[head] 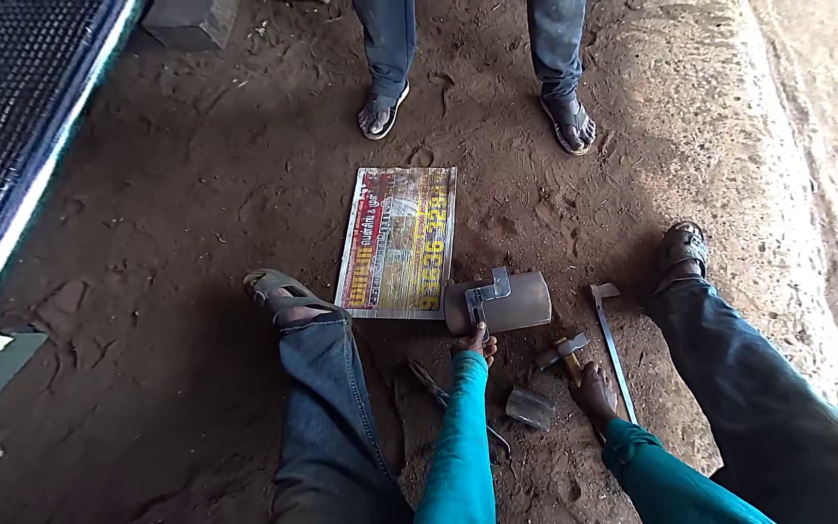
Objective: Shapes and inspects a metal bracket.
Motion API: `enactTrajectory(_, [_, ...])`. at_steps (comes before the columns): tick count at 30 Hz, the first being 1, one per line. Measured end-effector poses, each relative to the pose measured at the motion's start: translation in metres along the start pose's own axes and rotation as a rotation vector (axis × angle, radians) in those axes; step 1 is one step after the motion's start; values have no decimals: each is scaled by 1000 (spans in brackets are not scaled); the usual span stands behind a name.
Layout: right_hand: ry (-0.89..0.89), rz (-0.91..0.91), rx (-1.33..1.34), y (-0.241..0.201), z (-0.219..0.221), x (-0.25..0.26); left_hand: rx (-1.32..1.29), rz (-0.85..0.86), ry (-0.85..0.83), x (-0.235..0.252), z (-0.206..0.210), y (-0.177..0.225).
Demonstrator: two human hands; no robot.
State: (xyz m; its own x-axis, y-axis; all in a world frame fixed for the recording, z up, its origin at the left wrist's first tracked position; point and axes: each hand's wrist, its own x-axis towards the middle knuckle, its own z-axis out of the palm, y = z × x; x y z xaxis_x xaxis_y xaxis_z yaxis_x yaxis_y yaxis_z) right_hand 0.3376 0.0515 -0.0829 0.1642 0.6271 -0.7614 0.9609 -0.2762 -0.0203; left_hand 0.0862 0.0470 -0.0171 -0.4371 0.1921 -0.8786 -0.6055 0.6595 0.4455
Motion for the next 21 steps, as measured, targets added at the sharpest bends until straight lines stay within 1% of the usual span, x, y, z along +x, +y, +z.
enactTrajectory(11, [-38, -9, -36, 1, 1, 4, -22, 24, -1, 3, 3, -7])
enactTrajectory(12, [-40, -10, -44, 1, 1, 4, 30, 48, 27, 4, 3, -8])
enactTrajectory(14, [-48, -22, -59, 2, -1, 5, 301, 182, 172, 7, 4, -12])
enactTrajectory(16, [-61, -39, -57, 5, -2, 8, 605, 381, 321, -4, -1, -19])
enactTrajectory(18, [-84, -35, -15, 9, -4, 12, 747, 612, 422, -10, -4, -32])
enactTrajectory(19, [-103, -27, 15, 11, -4, 14, 797, 701, 451, -9, -4, -37])
enactTrajectory(20, [-127, -21, 63, 14, -3, 15, 877, 717, 443, -11, -4, -39])
enactTrajectory(21, [-146, -16, 127, 18, 2, 17, 968, 687, 410, -11, -5, -38])
